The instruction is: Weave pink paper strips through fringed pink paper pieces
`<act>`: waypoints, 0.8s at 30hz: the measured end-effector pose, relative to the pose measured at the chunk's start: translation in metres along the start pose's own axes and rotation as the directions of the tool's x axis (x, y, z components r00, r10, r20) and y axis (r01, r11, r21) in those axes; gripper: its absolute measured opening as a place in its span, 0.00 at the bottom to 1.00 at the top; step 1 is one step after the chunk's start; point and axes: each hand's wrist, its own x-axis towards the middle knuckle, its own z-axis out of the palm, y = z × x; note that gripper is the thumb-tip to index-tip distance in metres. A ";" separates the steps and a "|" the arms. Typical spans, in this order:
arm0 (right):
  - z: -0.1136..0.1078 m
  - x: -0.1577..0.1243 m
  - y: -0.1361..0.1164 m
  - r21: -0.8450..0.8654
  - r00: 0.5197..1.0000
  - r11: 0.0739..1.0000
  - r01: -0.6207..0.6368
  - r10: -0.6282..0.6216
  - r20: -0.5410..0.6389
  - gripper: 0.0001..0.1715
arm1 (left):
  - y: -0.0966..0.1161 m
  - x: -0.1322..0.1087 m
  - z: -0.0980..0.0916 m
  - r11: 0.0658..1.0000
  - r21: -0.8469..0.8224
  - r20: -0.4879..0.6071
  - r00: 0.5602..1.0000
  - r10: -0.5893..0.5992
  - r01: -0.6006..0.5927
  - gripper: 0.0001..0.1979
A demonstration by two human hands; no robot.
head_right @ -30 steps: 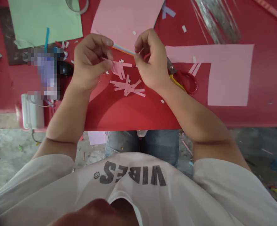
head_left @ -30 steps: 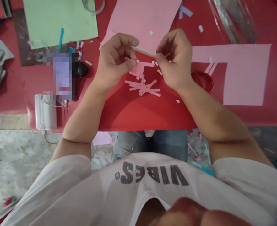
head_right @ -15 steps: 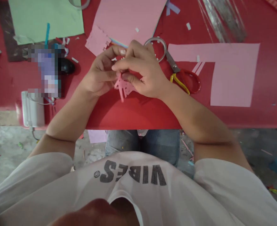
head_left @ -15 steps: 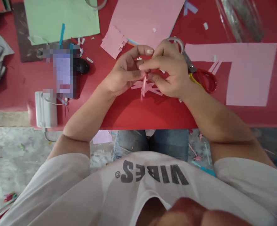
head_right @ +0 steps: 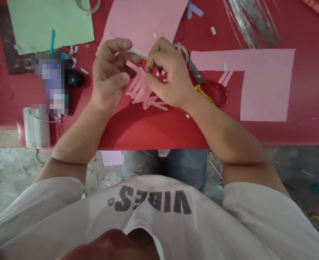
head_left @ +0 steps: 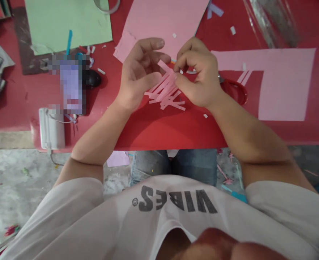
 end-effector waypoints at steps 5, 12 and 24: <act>0.004 0.002 0.007 0.048 0.999 0.999 -0.023 0.025 -0.034 0.10 | -0.020 0.001 0.009 0.981 0.173 -0.083 0.992 0.097 -0.082 0.28; 0.011 0.001 0.009 0.043 0.997 0.999 -0.032 0.035 -0.069 0.11 | -0.050 0.008 0.010 0.977 0.103 -0.129 0.972 0.197 -0.185 0.22; 0.005 -0.002 0.000 0.000 0.973 0.993 -0.121 0.118 -0.200 0.10 | -0.040 -0.002 0.007 0.999 0.029 0.031 0.999 0.033 -0.034 0.28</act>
